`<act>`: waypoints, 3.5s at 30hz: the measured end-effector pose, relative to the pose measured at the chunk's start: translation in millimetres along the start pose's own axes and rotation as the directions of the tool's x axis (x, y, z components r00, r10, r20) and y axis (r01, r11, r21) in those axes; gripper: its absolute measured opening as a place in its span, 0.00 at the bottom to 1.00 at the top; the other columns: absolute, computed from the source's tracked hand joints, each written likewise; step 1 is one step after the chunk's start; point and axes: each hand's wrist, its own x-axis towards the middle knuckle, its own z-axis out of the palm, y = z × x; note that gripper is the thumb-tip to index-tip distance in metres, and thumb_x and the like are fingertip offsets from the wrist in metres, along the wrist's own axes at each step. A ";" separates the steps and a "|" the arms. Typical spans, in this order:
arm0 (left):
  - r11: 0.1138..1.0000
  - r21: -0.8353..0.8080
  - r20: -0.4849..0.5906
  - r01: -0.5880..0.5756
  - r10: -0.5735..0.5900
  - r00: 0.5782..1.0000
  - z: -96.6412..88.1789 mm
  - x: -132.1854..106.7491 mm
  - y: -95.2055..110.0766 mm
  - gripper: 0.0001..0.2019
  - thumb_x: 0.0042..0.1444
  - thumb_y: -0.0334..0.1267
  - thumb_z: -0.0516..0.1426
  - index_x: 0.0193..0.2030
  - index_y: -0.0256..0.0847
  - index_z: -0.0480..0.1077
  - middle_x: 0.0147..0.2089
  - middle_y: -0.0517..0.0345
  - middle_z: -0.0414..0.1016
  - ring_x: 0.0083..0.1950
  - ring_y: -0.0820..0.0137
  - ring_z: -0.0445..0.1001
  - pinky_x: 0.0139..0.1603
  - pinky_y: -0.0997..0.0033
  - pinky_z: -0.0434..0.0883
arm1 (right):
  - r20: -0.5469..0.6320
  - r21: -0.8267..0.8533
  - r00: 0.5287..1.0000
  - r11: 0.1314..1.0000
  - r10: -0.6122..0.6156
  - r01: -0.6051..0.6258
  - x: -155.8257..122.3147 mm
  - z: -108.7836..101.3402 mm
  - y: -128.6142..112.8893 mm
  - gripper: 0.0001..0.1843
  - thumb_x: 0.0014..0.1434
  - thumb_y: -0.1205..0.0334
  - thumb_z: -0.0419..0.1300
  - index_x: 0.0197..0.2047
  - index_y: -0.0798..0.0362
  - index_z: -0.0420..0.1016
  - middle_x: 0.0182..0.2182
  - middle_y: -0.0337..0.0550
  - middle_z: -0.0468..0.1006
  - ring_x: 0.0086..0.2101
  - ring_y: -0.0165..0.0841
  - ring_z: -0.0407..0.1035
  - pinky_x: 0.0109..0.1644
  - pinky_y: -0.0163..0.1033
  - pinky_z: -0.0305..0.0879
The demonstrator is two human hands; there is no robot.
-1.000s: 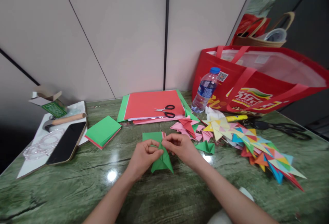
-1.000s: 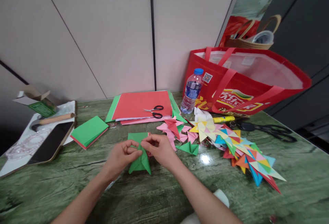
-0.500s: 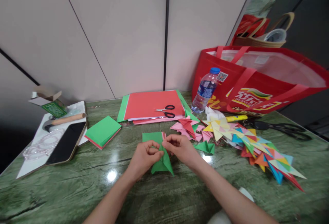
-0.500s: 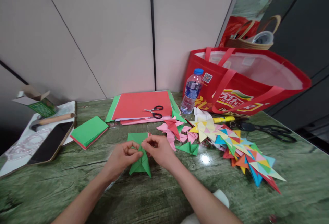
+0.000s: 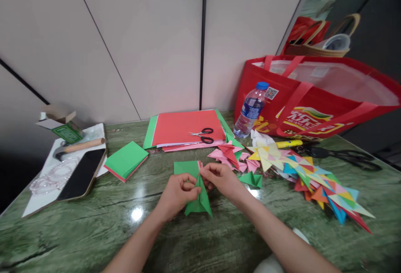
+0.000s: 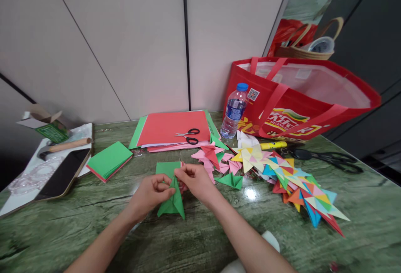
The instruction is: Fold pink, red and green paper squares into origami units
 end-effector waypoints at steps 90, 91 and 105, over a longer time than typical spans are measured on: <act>0.985 0.078 -0.135 -0.152 0.161 0.978 -4.6 1.7 3.1 0.11 0.44 0.44 0.58 0.27 0.36 0.68 0.22 0.64 0.64 0.23 0.76 0.62 0.24 0.79 0.61 | 0.105 -0.172 0.992 0.981 -0.069 0.087 -3.3 -4.3 -1.1 0.10 0.49 0.59 0.55 0.22 0.56 0.65 0.16 0.31 0.57 0.19 0.23 0.50 0.21 0.30 0.47; 0.983 0.092 -0.156 -0.159 0.172 0.973 -4.3 2.0 2.9 0.11 0.45 0.44 0.58 0.27 0.36 0.69 0.22 0.64 0.65 0.23 0.77 0.61 0.23 0.79 0.61 | 0.122 -0.171 0.990 0.981 -0.070 0.091 -3.4 -4.1 -0.1 0.10 0.49 0.59 0.55 0.22 0.56 0.65 0.16 0.31 0.57 0.19 0.23 0.50 0.21 0.30 0.47; 0.979 0.079 -0.350 -0.186 0.202 0.915 -0.5 2.0 -3.0 0.14 0.44 0.44 0.59 0.19 0.35 0.65 0.14 0.66 0.60 0.18 0.79 0.56 0.18 0.80 0.54 | 0.100 -0.142 0.992 0.986 -0.072 0.086 -3.5 5.1 4.1 0.11 0.49 0.60 0.55 0.20 0.56 0.62 0.17 0.32 0.57 0.20 0.23 0.50 0.22 0.30 0.47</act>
